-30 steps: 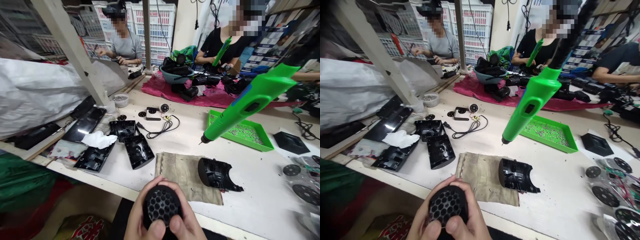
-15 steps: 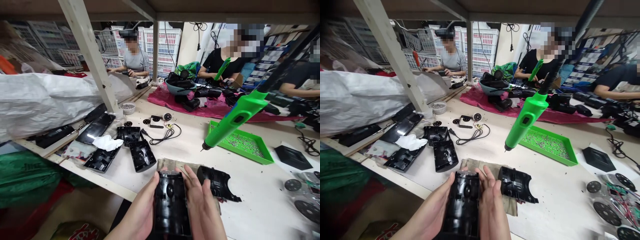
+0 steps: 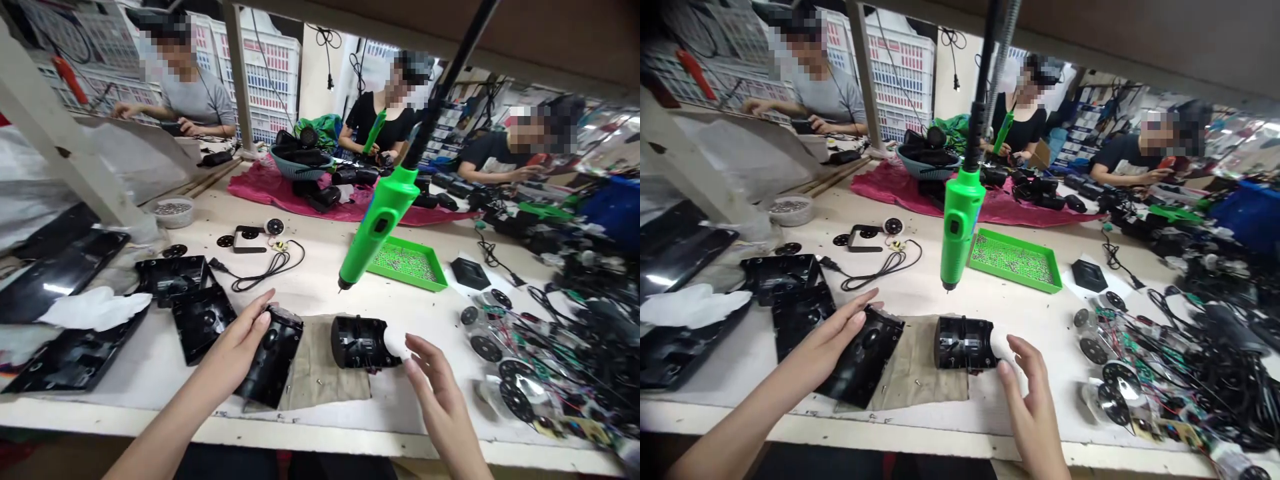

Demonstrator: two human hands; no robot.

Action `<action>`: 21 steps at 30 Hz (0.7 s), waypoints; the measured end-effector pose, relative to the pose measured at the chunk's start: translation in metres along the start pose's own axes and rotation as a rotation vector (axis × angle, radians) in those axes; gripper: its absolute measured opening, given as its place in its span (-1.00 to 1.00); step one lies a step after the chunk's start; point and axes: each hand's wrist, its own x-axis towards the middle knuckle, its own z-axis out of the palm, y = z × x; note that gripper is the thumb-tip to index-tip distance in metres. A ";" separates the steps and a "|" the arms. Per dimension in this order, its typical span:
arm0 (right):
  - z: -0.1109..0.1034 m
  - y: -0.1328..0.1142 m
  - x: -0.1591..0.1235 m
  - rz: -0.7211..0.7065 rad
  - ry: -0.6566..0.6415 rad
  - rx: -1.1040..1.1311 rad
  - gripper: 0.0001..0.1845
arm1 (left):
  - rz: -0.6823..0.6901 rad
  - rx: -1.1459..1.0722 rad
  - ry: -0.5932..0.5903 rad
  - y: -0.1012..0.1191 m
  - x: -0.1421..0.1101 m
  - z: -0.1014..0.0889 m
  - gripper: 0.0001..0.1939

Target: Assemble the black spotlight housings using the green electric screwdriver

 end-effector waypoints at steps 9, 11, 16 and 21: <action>-0.004 0.012 0.004 -0.094 -0.190 -0.070 -0.63 | 0.388 0.513 0.187 -0.002 -0.005 -0.001 -0.47; -0.006 0.011 0.006 -0.114 -0.223 -0.072 -0.65 | 0.581 0.586 0.220 0.007 -0.014 0.002 -0.55; -0.004 0.004 0.013 -0.102 -0.278 -0.022 -0.81 | 0.929 0.677 -0.017 0.025 -0.031 0.044 -0.60; -0.009 -0.015 0.019 -0.038 -0.298 0.119 -0.76 | 0.895 0.679 -0.158 0.034 -0.024 0.086 -0.52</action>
